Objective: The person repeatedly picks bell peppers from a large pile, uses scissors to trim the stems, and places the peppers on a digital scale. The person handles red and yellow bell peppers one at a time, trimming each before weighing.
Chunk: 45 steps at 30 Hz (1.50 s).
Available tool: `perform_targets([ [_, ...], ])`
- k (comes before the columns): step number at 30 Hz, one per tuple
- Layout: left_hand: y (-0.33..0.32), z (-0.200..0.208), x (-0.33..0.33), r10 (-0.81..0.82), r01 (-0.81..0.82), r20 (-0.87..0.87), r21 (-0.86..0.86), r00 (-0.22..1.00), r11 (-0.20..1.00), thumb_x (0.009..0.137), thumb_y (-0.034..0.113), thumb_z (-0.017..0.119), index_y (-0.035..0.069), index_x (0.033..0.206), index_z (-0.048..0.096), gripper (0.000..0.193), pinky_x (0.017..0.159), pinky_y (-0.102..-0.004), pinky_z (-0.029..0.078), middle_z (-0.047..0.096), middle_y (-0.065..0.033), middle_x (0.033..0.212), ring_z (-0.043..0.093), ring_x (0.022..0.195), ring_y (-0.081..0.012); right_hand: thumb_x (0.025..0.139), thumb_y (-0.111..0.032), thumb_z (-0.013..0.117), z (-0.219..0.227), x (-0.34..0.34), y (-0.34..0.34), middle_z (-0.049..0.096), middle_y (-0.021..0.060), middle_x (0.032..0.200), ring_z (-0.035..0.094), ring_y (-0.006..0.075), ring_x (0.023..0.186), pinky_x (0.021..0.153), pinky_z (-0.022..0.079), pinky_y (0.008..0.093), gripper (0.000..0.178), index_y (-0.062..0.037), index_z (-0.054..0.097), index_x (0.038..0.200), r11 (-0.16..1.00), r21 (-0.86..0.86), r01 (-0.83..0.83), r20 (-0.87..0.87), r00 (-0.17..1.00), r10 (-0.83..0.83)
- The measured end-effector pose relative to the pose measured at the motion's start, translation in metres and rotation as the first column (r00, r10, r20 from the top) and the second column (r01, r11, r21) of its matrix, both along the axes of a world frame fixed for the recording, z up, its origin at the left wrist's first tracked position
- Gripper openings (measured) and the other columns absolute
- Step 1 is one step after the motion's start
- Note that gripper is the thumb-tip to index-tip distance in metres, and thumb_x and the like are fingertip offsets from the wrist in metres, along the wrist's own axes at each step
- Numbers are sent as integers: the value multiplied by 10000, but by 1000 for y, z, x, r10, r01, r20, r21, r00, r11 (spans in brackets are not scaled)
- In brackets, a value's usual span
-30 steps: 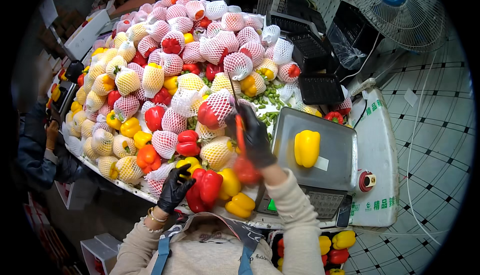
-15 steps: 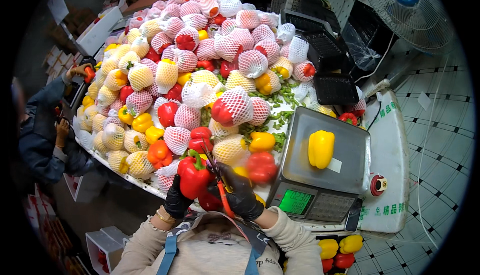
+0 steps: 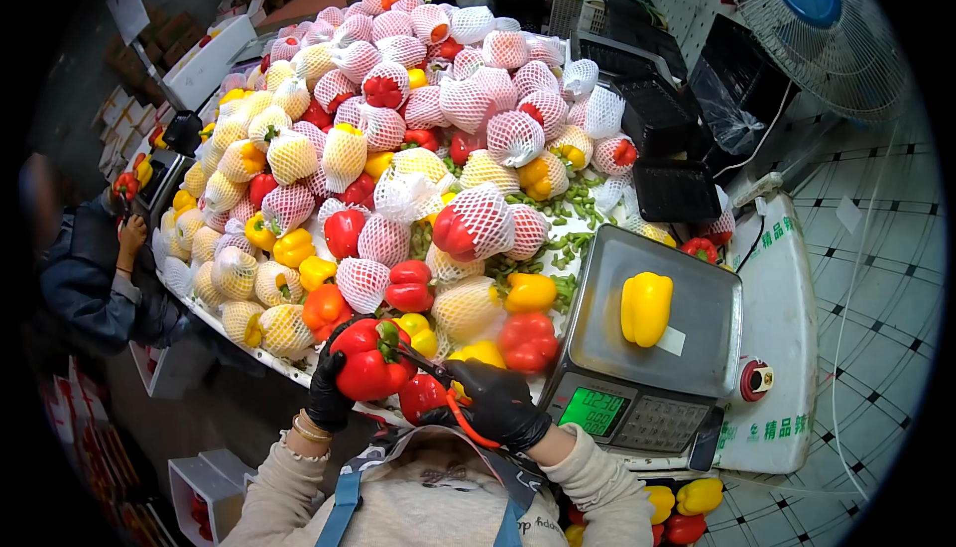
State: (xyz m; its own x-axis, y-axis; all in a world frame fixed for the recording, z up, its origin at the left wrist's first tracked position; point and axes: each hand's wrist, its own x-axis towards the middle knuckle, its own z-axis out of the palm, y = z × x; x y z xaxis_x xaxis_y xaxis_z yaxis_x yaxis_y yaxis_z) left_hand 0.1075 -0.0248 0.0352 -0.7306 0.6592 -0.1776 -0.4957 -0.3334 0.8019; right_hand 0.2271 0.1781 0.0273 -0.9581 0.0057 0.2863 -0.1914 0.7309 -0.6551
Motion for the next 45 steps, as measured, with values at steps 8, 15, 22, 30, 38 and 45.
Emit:
perform_targets([
  [8, -3, -18, -5, -74, 24, 319, 158, 945, 987, 860, 382, 480, 17, 1283, 348, 574, 943, -420, 417, 458, -156, 1241, 503, 1107, -305, 742, -283, 701, -3, -6, -2, 564, 121, 625, 567, 273, 521, 465, 435, 336, 330, -54, 584, 949, 998, 50, -24, 77, 997, 20],
  [15, 40, -17, -1, -81, -12, 349, 256, 933, 966, 924, 439, 330, 43, 1339, 290, 575, 1035, -415, 297, 370, -168, 1332, 402, 1210, -306, 728, -284, 725, -18, -3, 12, 561, 184, 1026, 586, 252, 902, 742, 466, 331, 653, 23, 428, 1222, 889, -440, 129, -50, 985, -168],
  [22, 126, -14, 37, -222, 98, -576, -238, 787, 966, 961, 275, 344, -9, 1163, 515, 388, 764, -310, 475, 625, -99, 970, 599, 878, -190, 676, -117, 760, 21, 39, 38, 453, 74, 1242, 486, 178, 1095, 926, 426, 338, 786, -44, 300, 1309, 148, -986, -75, -125, 924, -362],
  [30, 170, 5, 77, -762, 757, -353, -187, 543, 626, 951, 261, 390, 18, 1203, 492, 364, 638, -240, 480, 650, -97, 933, 608, 705, -109, 632, -122, 791, 62, 119, 124, 476, 96, 1156, 486, 197, 1069, 923, 408, 333, 831, -18, 303, 1297, 302, -869, 393, 65, 695, -716],
  [38, 150, -1, 63, -809, 781, -277, -232, 518, 580, 965, 223, 340, -32, 1108, 526, 346, 659, -227, 469, 645, -115, 931, 614, 780, -128, 612, -485, 700, -21, 104, 233, 565, 200, 929, 573, 373, 852, 720, 457, 447, 678, -104, 456, 1117, 31, 445, 895, -125, 96, -987],
  [45, 125, -39, 25, -719, 578, -181, -479, 671, 661, 934, 304, 413, -24, 888, 604, 383, 422, -218, 395, 583, -73, 544, 514, 418, -106, 680, -463, 707, 0, 143, 232, 561, 222, 987, 536, 382, 932, 800, 418, 427, 643, -12, 459, 1064, 95, -32, 995, -331, 80, -940],
])
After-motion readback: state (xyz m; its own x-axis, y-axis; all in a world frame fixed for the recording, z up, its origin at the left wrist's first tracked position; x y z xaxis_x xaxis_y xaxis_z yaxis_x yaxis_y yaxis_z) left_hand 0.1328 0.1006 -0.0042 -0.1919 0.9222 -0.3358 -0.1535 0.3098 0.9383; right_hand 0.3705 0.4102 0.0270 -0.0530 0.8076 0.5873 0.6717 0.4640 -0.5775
